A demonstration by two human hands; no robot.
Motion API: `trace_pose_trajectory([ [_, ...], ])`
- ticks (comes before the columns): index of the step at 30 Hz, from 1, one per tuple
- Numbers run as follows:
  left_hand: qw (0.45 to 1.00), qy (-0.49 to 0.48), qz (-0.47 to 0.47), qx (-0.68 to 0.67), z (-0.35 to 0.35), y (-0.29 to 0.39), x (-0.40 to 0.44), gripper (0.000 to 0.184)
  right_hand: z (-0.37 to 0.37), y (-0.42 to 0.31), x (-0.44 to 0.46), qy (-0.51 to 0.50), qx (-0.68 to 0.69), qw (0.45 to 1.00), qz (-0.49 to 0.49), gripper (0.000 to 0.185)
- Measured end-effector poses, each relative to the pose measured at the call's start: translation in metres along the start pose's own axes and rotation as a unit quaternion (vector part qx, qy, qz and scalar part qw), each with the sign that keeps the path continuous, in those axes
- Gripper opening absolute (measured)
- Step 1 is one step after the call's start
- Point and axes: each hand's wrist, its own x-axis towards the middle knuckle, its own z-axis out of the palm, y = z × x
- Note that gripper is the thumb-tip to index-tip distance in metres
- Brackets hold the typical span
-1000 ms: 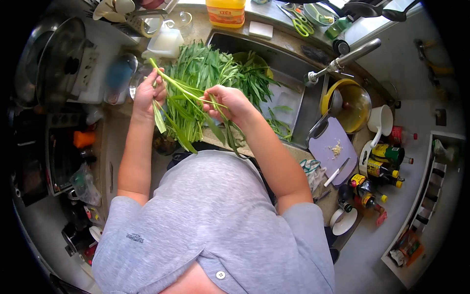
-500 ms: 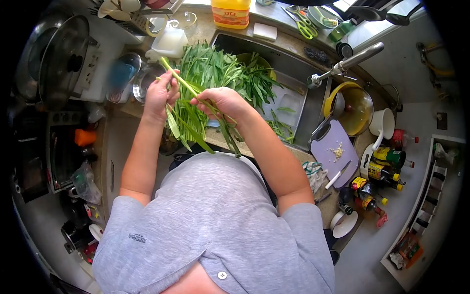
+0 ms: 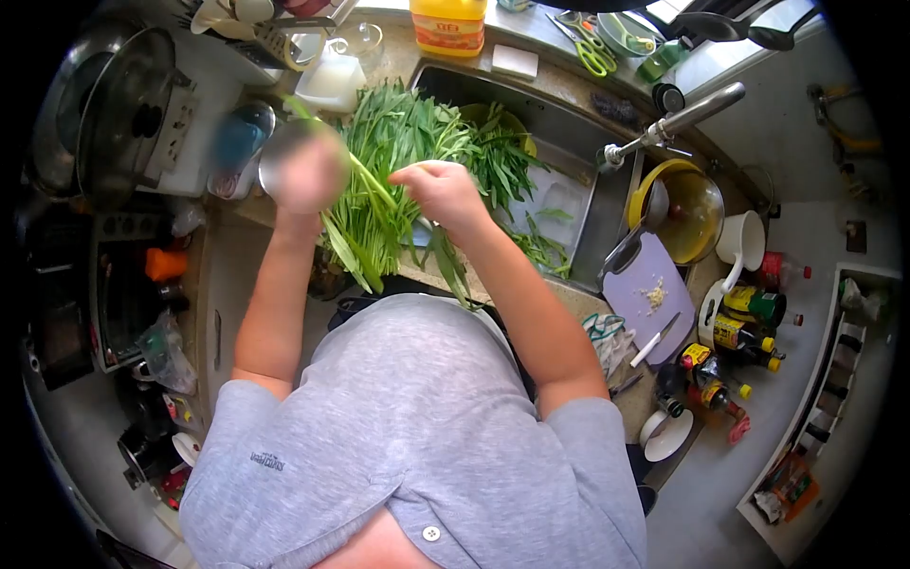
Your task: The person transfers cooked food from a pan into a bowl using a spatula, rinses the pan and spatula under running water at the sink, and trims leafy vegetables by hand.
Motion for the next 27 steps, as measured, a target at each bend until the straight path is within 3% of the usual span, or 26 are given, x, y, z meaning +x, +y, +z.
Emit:
trace_pose_trajectory([
  [2,1.000,-0.010,-0.014,0.010,0.013,-0.001,-0.006,0.019,0.010,-0.006,0.001,-0.085,-0.048,0.995,0.019,0.015],
  [6,0.998,-0.032,-0.023,0.049,0.012,-0.005,-0.007,0.019,0.006,0.000,0.005,-0.106,-0.047,0.992,0.044,0.016],
  [9,0.996,-0.011,-0.090,-0.012,0.015,0.006,-0.008,0.020,0.003,0.002,0.006,-0.110,-0.101,0.988,0.033,0.015],
  [12,0.997,-0.059,-0.043,0.025,0.001,-0.002,0.001,0.020,-0.003,0.009,0.010,-0.068,-0.128,0.989,0.005,0.013],
  [14,0.993,0.004,0.078,0.086,-0.001,-0.007,0.003,0.020,-0.008,0.014,0.013,-0.024,-0.128,0.991,-0.017,0.012],
  [16,0.988,-0.019,0.112,0.105,-0.011,-0.007,0.011,0.019,-0.017,0.013,0.016,0.058,0.028,0.997,0.038,0.014],
  [19,0.995,-0.068,-0.046,0.052,0.005,0.003,-0.002,0.019,-0.014,0.008,0.022,0.002,0.049,0.993,0.107,0.017],
  [21,0.993,-0.061,-0.077,0.061,0.020,0.003,-0.008,0.020,-0.002,-0.002,0.017,-0.057,0.085,0.985,0.139,0.018],
  [24,0.991,-0.070,-0.091,0.065,0.024,-0.008,-0.011,0.020,0.008,-0.009,0.010,-0.104,0.056,0.985,0.128,0.018],
  [27,0.986,-0.103,-0.032,0.127,0.021,-0.014,-0.010,0.020,0.005,-0.006,0.010,-0.120,0.026,0.986,0.111,0.020],
])
